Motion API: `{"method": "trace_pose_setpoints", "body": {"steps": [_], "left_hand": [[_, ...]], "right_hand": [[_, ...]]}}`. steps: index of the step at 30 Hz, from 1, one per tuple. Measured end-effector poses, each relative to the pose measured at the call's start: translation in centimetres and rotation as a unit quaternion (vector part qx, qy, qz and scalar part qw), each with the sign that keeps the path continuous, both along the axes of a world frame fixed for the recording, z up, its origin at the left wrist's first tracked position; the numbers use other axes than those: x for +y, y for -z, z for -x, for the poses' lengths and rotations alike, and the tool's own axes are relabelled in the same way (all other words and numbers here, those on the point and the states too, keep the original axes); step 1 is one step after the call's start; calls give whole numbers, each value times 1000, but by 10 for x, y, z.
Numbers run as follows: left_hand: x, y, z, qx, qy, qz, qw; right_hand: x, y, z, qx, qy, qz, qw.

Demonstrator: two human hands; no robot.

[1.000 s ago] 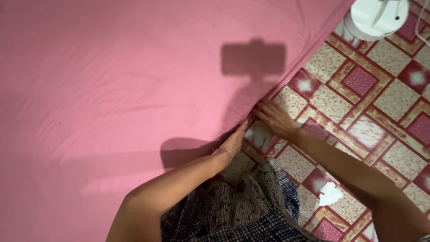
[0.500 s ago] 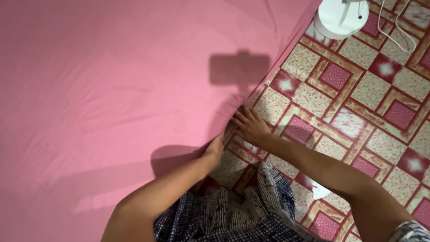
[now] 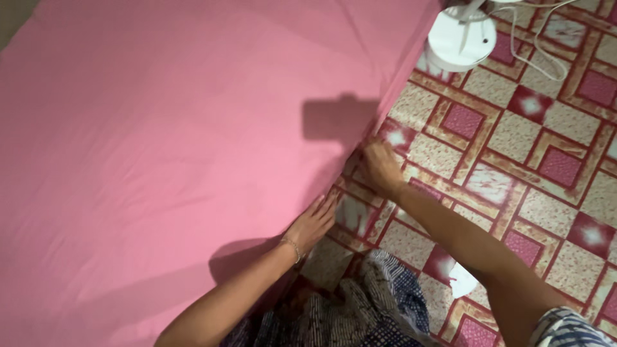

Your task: The person packs small personal items from the bed into a green basket and carries it to a shelf. They fold a cloth pouch, stack books, move a laptop, tuck the pink bedsheet around the mattress, and reposition a small fan and timer on the bed.

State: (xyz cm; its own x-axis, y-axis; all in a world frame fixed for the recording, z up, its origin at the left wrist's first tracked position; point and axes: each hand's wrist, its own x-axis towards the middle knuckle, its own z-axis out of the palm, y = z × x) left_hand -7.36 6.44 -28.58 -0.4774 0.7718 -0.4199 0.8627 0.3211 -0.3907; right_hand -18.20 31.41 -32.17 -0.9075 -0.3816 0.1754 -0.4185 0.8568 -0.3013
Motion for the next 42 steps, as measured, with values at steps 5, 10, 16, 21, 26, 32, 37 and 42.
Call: {"method": "trace_pose_setpoints", "body": {"steps": [5, 10, 16, 21, 26, 32, 37, 42], "left_hand": [[46, -1, 63, 115, -97, -139, 979], [95, 9, 138, 134, -182, -259, 939], [128, 8, 155, 105, -265, -334, 898], [138, -1, 151, 80, -285, -291, 910], [144, -7, 156, 98, -242, -194, 945], [155, 15, 159, 158, -99, 20, 982], [174, 31, 179, 263, -78, 45, 961], [177, 17, 179, 170, -119, 118, 971]], "right_hand": [[47, -26, 75, 39, 216, 69, 973], [70, -31, 111, 69, 166, 90, 979], [56, -6, 131, -3, 161, 16, 987], [52, 8, 146, -71, 179, -68, 979], [48, 3, 156, -93, 206, -62, 972], [64, -20, 135, -197, 192, -20, 961], [54, -6, 130, -56, 180, -47, 981], [49, -9, 138, -64, 156, -10, 986]]}}
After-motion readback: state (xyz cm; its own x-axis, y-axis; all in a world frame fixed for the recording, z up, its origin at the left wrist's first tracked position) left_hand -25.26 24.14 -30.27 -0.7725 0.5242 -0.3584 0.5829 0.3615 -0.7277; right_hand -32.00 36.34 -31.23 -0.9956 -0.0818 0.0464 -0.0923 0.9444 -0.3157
